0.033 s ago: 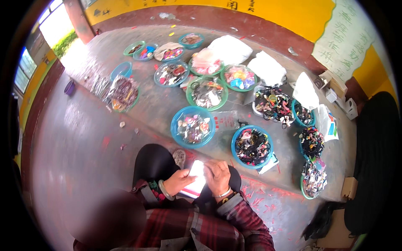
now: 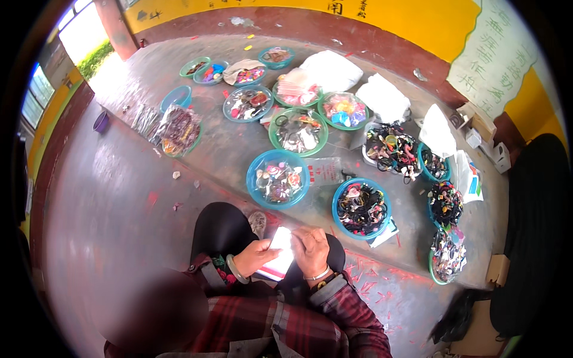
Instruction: The person sits on the floor and repeatedly picks up small hair accessories from a blue bowl, places them into clear plastic bags, and sets the filled bags aside. The workspace includes multiple bowls of accessories and stacks of packaging materials.
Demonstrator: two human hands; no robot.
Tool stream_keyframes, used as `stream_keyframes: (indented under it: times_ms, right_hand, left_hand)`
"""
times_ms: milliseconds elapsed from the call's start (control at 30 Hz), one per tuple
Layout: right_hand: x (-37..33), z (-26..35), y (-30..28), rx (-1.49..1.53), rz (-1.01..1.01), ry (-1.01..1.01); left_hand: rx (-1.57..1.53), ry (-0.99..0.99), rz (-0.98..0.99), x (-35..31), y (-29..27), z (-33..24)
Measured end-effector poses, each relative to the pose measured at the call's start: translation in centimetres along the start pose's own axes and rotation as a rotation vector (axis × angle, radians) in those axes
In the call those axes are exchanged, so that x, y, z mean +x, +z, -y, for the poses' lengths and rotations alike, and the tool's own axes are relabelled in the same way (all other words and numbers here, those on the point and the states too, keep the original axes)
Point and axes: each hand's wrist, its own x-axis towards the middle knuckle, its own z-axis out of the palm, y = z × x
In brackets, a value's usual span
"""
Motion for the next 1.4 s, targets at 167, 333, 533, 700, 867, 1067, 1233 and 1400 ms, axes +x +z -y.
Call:
stream_keyframes:
  times_ms: [167,333,533,700,867,1067,1233,1400]
  right_hand:
    - [-1.2,3.7,-0.8,-0.067,-0.009,-0.097]
    - [-1.6,6.8,-1.3,-0.131,0.007,-0.143]
    - [-2.0,9.3,-1.4,-0.138,0.0,-0.113]
    - [-1.8,10.9,-2.0,-0.325,0.003,-0.264]
    - [-1.7,10.8,-1.7,-0.408,-0.002,-0.31]
    - [-1.8,9.9,-1.7,-0.369,0.001,-0.23]
    - [-1.6,9.4,-1.9,-0.39,-0.025,-0.234]
    - [-1.5,9.1,-1.5,-0.302,0.005,-0.094]
  left_hand:
    - [-0.126,0.053,0.023,-2.2,-0.6,3.3]
    - [0.116,0.201,0.093,-4.0,-1.4,3.0]
    - [0.097,0.309,0.125,-5.2,-1.3,2.6]
    - [0.026,0.287,0.152,-6.7,-0.7,1.4]
    - [0.085,0.318,0.196,-6.6,-1.1,0.6]
    - [0.076,0.263,0.215,-4.0,-1.5,3.2]
    - [0.005,0.229,0.266,-3.8,-1.1,2.3]
    - [0.052,0.232,0.238,-2.9,-1.5,3.3]
